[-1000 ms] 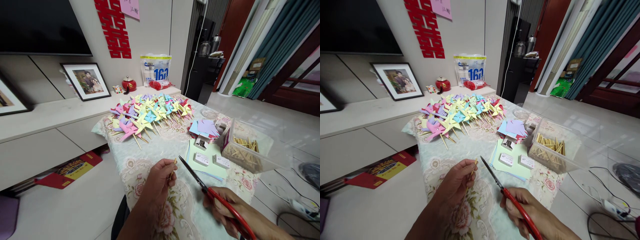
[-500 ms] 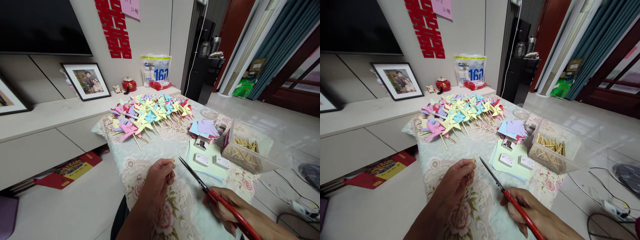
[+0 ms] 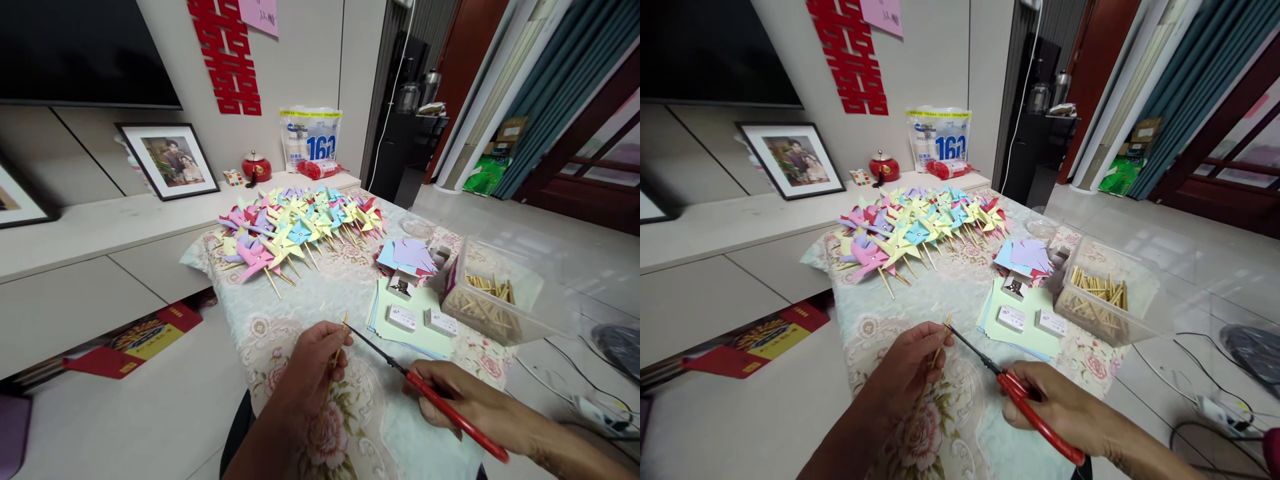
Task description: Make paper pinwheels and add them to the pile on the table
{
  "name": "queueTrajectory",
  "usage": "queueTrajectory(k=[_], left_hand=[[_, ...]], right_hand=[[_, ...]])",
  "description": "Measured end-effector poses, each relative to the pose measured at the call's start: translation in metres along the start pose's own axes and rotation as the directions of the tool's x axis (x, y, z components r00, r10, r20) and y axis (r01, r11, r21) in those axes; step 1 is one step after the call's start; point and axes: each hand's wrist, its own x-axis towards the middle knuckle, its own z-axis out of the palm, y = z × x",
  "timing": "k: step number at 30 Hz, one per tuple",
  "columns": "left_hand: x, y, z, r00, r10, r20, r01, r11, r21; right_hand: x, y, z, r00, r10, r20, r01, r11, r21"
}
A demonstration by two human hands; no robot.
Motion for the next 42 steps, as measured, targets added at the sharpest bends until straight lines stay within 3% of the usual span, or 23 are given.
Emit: queueTrajectory(k=[11, 20, 26, 32, 42], left_hand=[[0.006, -0.009, -0.005, 0.998, 0.007, 0.059, -0.012, 0.997, 0.071], [0.014, -0.011, -0.007, 0.999, -0.005, 0.033, 0.001, 0.994, 0.111], [0.02, -0.014, -0.006, 0.999, -0.015, 0.031, 0.011, 0.992, 0.129], [0.024, -0.016, -0.007, 0.999, -0.02, 0.026, 0.017, 0.992, 0.128], [0.028, -0.014, -0.003, 0.999, -0.04, -0.02, 0.043, 0.985, 0.166]], right_hand=[[0.018, 0.004, -0.006, 0.997, 0.019, 0.068, -0.022, 0.999, 0.045], [0.027, -0.004, -0.014, 0.994, 0.024, 0.111, -0.019, 0.998, -0.052], [0.027, -0.013, -0.013, 0.994, 0.085, 0.076, -0.073, 0.986, -0.153], [0.033, -0.01, -0.008, 0.991, 0.134, 0.027, -0.129, 0.983, -0.128], [0.044, -0.002, -0.01, 0.993, 0.111, 0.042, -0.1, 0.975, -0.197]])
